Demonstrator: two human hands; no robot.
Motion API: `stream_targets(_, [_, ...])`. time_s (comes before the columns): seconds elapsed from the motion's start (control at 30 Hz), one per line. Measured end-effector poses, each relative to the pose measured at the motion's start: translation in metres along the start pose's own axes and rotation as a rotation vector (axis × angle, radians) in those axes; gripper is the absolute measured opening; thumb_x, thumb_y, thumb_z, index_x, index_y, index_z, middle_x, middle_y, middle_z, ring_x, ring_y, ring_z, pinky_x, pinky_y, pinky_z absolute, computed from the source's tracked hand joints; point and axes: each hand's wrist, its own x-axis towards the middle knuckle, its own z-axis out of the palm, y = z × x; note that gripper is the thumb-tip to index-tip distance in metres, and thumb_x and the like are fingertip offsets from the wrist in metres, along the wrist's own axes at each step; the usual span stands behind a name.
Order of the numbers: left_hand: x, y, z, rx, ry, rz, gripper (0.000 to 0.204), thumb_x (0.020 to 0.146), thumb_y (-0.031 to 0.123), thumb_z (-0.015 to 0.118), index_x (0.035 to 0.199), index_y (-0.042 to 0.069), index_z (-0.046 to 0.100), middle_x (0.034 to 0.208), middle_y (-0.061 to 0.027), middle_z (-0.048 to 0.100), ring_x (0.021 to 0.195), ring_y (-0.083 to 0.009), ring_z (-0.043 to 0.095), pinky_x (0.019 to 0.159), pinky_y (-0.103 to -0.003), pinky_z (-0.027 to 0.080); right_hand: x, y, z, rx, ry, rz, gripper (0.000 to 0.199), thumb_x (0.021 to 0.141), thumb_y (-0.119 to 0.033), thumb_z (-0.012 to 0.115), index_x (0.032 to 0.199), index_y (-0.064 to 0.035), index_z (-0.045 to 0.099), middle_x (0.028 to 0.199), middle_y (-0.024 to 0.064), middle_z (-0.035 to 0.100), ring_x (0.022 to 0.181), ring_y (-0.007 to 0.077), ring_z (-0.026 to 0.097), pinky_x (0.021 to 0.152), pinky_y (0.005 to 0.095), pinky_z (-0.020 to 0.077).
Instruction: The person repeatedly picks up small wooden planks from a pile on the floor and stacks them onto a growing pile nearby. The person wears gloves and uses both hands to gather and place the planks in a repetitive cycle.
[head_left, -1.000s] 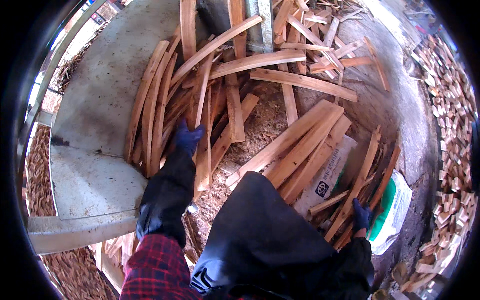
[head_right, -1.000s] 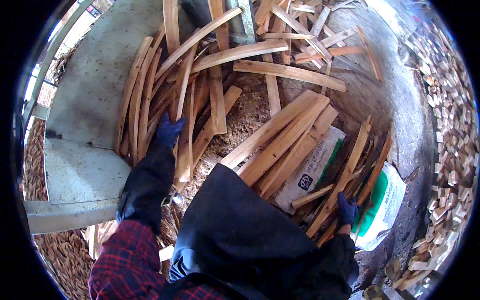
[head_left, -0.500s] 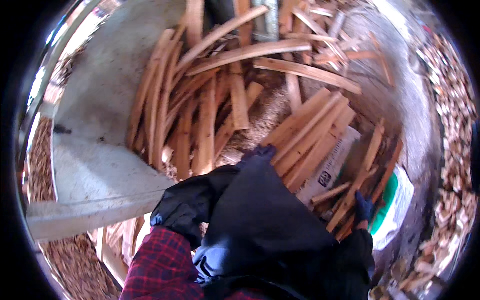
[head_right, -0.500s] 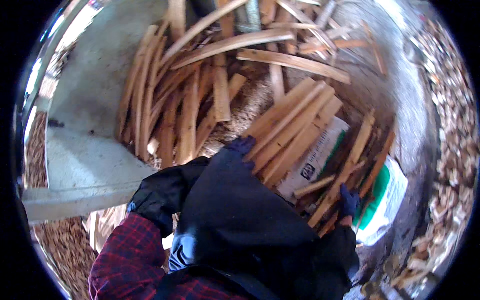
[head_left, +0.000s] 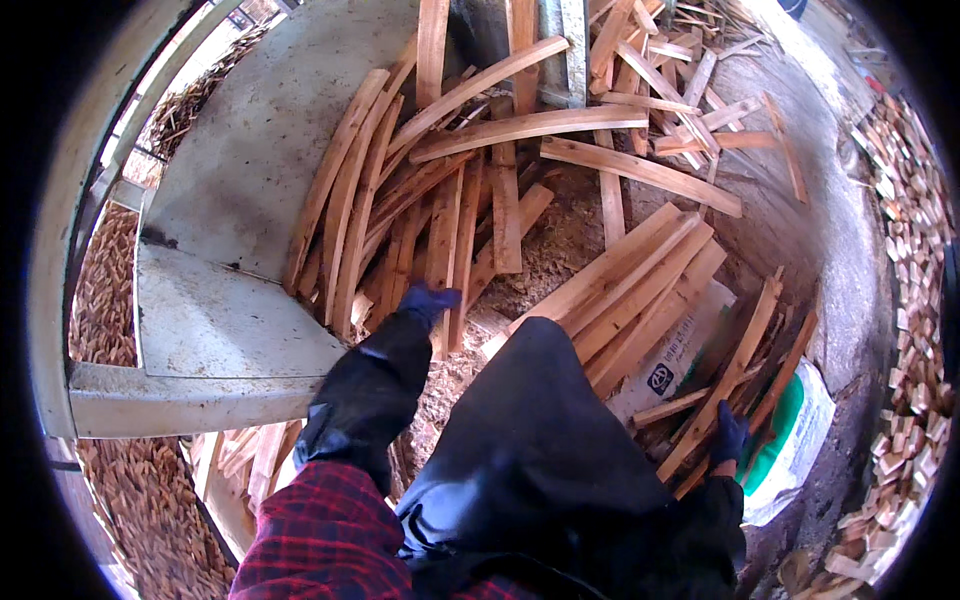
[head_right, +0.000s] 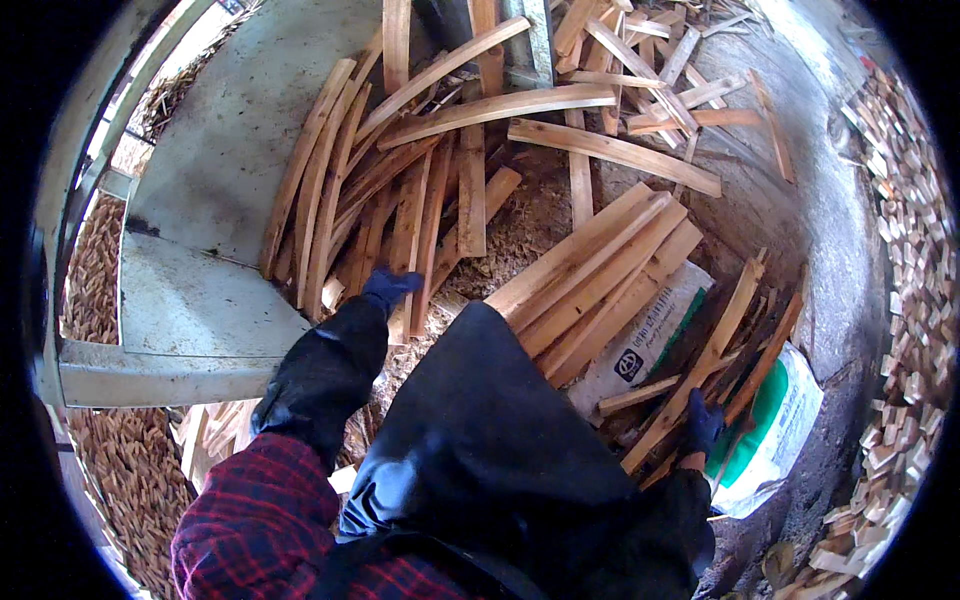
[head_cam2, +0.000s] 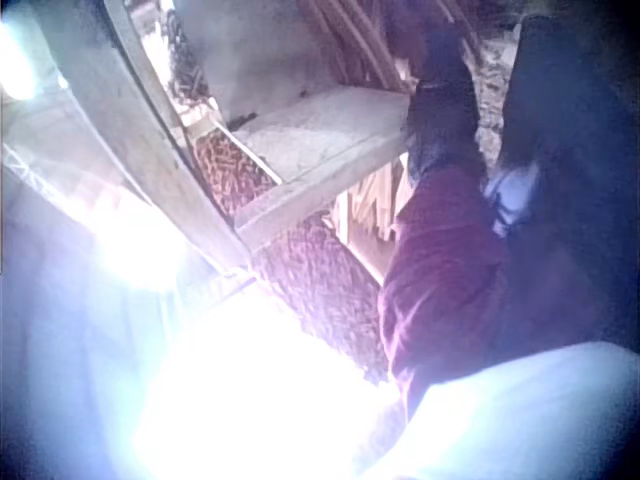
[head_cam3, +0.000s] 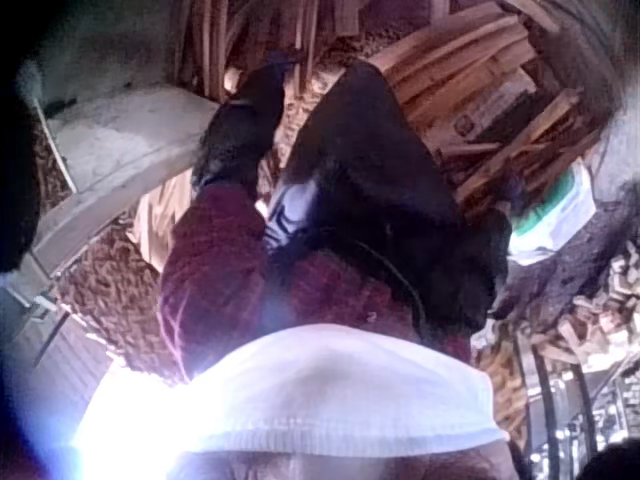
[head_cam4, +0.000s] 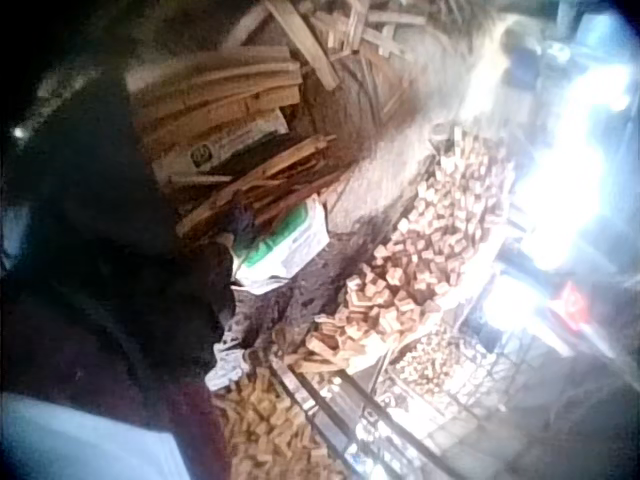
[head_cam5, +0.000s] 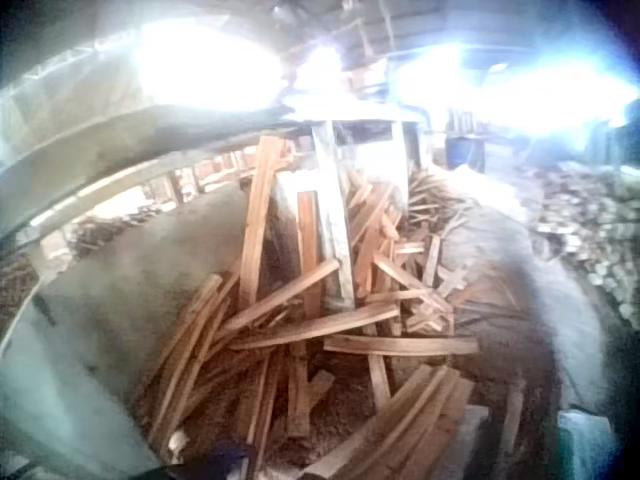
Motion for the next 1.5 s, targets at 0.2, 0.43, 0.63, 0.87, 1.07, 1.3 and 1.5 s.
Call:
stream_targets(0.2, [-0.082, 0.058, -0.046, -0.434, -0.153, -0.194, 0.051, 0.07, 0.011, 0.081, 0.113, -0.002, 0.058, 0.101, -0.0103, 0.065, 0.089, -0.0207, 0.065, 0.078, -0.033, 0.053, -0.017, -0.028, 0.003, -0.026, 0.043, 0.025, 0.057, 0.077, -0.037, 0.078, 0.113, 0.0032, 0.064, 0.108, 0.0128, 0.067, 0.095, 0.0272, 0.063, 0.083, 0.0389, 0.0491])
stream_targets(0.43, [-0.219, 0.054, -0.058, 0.262, -0.173, -0.059, 0.083, 0.067, 0.029, 0.084, 0.132, -0.006, 0.048, 0.117, -0.0156, 0.061, 0.102, -0.0238, 0.061, 0.089, -0.033, 0.049, -0.024, -0.038, 0.002, 0.153, -0.022, 0.08, 0.055, 0.074, -0.037, 0.08, 0.109, 0.003, 0.065, 0.105, 0.013, 0.067, 0.091, 0.0237, 0.063, 0.08, 0.0374, 0.0502])
stream_targets(0.63, [-0.124, 0.094, 0.01, 0.358, -0.183, 0.338, 0.088, 0.067, 0.044, 0.082, 0.133, -0.002, 0.048, 0.124, -0.0231, 0.059, 0.111, -0.0304, 0.061, 0.096, -0.039, 0.047, -0.023, -0.034, 0.007, -0.201, 0.19, 0.009, 0.055, 0.07, -0.043, 0.082, 0.098, 0.002, 0.067, 0.091, 0.0139, 0.067, 0.08, 0.0276, 0.061, 0.076, 0.0407, 0.0493])
stream_targets(0.87, [-0.049, 0.069, 0.091, 0.568, -0.371, 0.597, 0.097, 0.075, 0.058, 0.069, 0.146, 0.005, 0.031, 0.142, -0.023, 0.044, 0.131, -0.0328, 0.044, 0.108, -0.04, 0.036, -0.032, -0.038, 0.0, 0.193, -0.02, -0.08, 0.061, 0.074, -0.043, 0.079, 0.109, 0.0045, 0.063, 0.105, 0.0186, 0.067, 0.094, 0.0282, 0.062, 0.08, 0.0396, 0.0493])
stream_targets(1.07, [0.002, 0.01, 0.061, 0.763, 0.175, 0.001, 0.123, 0.066, 0.07, 0.069, 0.151, 0.002, 0.011, 0.157, -0.0219, 0.01, 0.14, -0.046, 0.022, 0.112, -0.052, 0.025, -0.021, -0.032, 0.005, 0.024, 0.045, -0.038, 0.054, 0.076, -0.037, 0.078, 0.107, 0.0057, 0.064, 0.103, 0.0163, 0.068, 0.089, 0.0267, 0.064, 0.078, 0.0394, 0.0501])
stream_targets(1.3, [0.004, -0.022, 0.033, 0.531, 0.141, 0.089, 0.103, 0.07, 0.052, 0.07, 0.147, 0.0, 0.023, 0.131, -0.0308, 0.048, 0.116, -0.0438, 0.053, 0.096, -0.047, 0.045, -0.034, -0.056, 0.0, -0.144, 0.032, 0.093, 0.052, 0.077, -0.035, 0.078, 0.109, 0.0035, 0.064, 0.104, 0.016, 0.067, 0.089, 0.0254, 0.063, 0.08, 0.0391, 0.0504])
stream_targets(1.5, [-0.156, -0.052, -0.011, 0.549, 0.1, 0.557, 0.086, 0.072, 0.033, 0.076, 0.14, -0.001, 0.036, 0.133, -0.025, 0.051, 0.118, -0.0396, 0.054, 0.098, -0.046, 0.045, -0.043, -0.061, 0.001, -0.027, 0.124, 0.087, 0.055, 0.074, -0.037, 0.08, 0.11, 0.0009, 0.064, 0.108, 0.0156, 0.065, 0.091, 0.0261, 0.062, 0.078, 0.0396, 0.0496])
